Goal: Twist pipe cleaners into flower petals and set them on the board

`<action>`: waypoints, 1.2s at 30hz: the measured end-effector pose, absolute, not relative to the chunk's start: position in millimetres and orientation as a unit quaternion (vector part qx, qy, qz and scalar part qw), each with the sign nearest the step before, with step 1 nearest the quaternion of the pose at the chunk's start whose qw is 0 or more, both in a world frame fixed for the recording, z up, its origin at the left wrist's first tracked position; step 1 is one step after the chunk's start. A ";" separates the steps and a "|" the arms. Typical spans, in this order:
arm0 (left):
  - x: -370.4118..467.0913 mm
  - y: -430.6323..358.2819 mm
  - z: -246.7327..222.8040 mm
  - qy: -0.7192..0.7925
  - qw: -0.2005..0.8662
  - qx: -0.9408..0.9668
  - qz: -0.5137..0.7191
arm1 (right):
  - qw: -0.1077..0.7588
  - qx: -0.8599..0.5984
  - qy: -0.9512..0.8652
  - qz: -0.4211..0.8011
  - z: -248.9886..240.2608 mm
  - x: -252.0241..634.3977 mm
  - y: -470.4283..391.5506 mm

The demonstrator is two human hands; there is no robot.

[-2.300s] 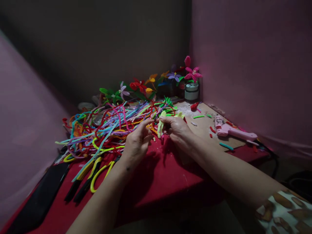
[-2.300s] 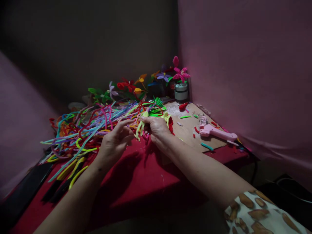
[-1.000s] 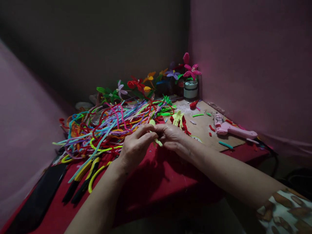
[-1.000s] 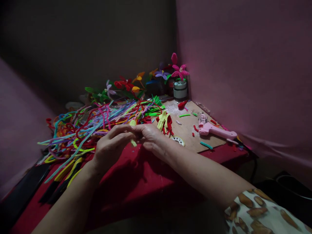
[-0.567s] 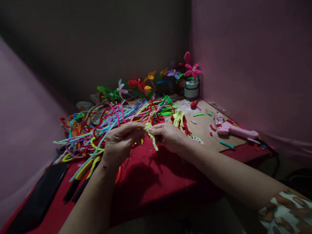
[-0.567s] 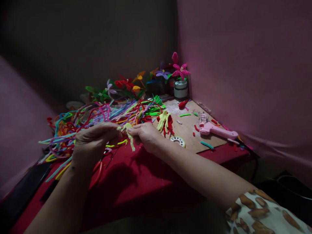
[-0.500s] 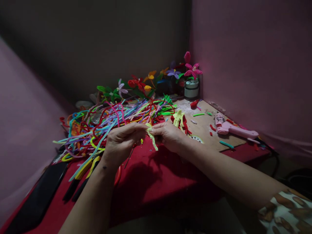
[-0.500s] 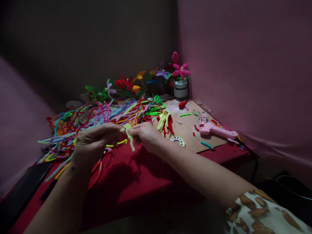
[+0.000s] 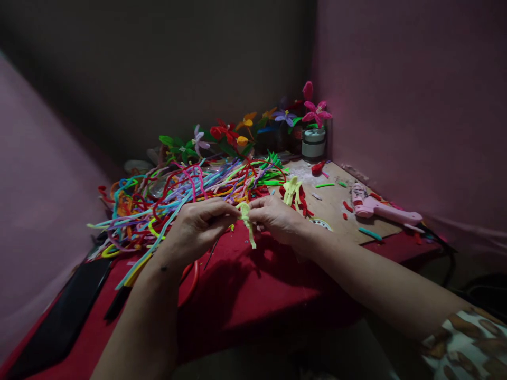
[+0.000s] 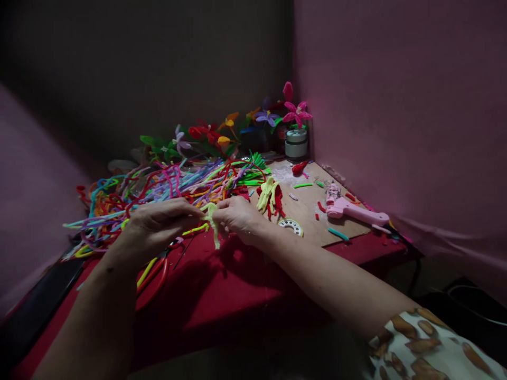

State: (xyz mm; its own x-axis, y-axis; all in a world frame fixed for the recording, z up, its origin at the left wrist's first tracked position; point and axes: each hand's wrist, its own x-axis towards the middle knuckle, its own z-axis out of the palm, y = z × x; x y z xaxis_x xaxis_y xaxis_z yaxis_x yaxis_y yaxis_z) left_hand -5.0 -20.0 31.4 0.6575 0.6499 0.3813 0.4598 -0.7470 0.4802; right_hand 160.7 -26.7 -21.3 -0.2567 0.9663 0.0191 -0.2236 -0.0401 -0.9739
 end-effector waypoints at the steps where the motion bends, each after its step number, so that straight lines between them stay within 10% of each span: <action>1: -4.9 -19.7 31.5 0.306 0.160 0.902 0.260 | 0.478 -0.372 -0.485 0.631 -20.3 160.5 -27.2; 23: -6.6 -14.0 31.2 0.276 0.106 0.930 0.218 | 0.502 -0.319 -0.445 0.669 -22.5 156.7 -27.8; 36: -0.5 -19.5 20.3 0.324 -0.108 0.923 0.176 | 0.496 -0.412 -0.486 0.591 -22.3 153.1 -28.3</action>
